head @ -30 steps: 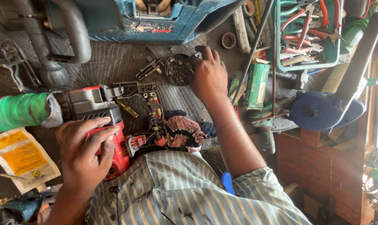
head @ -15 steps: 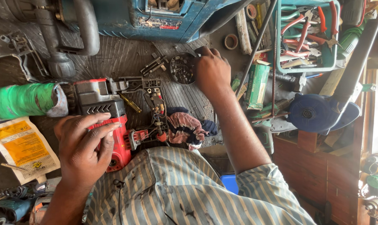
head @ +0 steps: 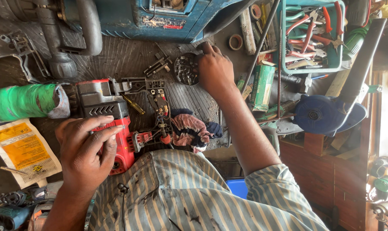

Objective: The person sits at a workbench repairing a small red engine or machine. They handle and fit small metal parts together, wipe components with a cloth, apply material from a yellow packet, and use a screwdriver to work on the machine housing.

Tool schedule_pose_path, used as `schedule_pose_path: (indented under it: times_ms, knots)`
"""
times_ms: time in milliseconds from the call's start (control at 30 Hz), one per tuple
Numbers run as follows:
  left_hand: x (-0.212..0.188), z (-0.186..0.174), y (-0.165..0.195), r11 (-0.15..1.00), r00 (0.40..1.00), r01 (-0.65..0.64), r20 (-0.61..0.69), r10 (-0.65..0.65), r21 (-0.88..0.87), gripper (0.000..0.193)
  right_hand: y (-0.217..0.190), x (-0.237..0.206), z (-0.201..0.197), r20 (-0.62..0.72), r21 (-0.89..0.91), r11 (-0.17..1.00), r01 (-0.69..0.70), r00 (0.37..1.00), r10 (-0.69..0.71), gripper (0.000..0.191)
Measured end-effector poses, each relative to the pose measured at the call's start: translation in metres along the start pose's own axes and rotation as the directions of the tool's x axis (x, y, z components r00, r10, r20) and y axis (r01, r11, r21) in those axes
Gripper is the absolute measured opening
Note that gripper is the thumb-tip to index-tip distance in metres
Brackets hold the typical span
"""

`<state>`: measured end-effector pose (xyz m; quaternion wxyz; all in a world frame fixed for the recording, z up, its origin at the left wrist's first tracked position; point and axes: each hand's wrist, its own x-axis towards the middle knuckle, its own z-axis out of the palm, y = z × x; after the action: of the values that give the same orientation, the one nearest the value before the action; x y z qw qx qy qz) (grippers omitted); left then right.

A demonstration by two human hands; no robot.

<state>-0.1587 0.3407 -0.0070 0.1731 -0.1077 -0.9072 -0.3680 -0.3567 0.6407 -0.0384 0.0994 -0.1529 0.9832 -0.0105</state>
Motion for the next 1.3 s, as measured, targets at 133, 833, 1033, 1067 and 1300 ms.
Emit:
schedule_pose_path:
  times_ms: [133,833,1033,1067,1300]
  knots:
    - [0.004,-0.001,0.001,1.000,1.000,0.004,-0.006,-0.004,-0.031,0.023,-0.002,-0.016,-0.013,-0.121,0.153,0.988,0.029,0.993,-0.010,0.023]
    - [0.010,0.035,0.032,0.971,0.978,0.122,0.189,-0.083,-0.205,0.029,-0.038,-0.084,0.007,0.072,0.896,0.443,-0.026,0.993,-0.089,0.030]
    - [-0.008,0.034,0.019,0.768,0.907,0.418,0.174,-0.384,-0.485,0.026,-0.005,-0.016,0.036,-0.509,0.281,0.950,0.139,0.860,0.024,0.017]
    - [-0.011,0.033,0.016,0.642,0.861,0.491,0.213,-0.463,-0.590,0.025,-0.006,-0.007,0.039,-0.509,0.235,0.965,0.115,0.861,0.021,0.015]
    - [-0.050,-0.011,-0.004,0.665,0.841,0.505,0.140,-0.523,-0.550,0.018,-0.023,0.004,0.043,-0.391,0.213,0.977,-0.021,0.915,0.104,0.019]
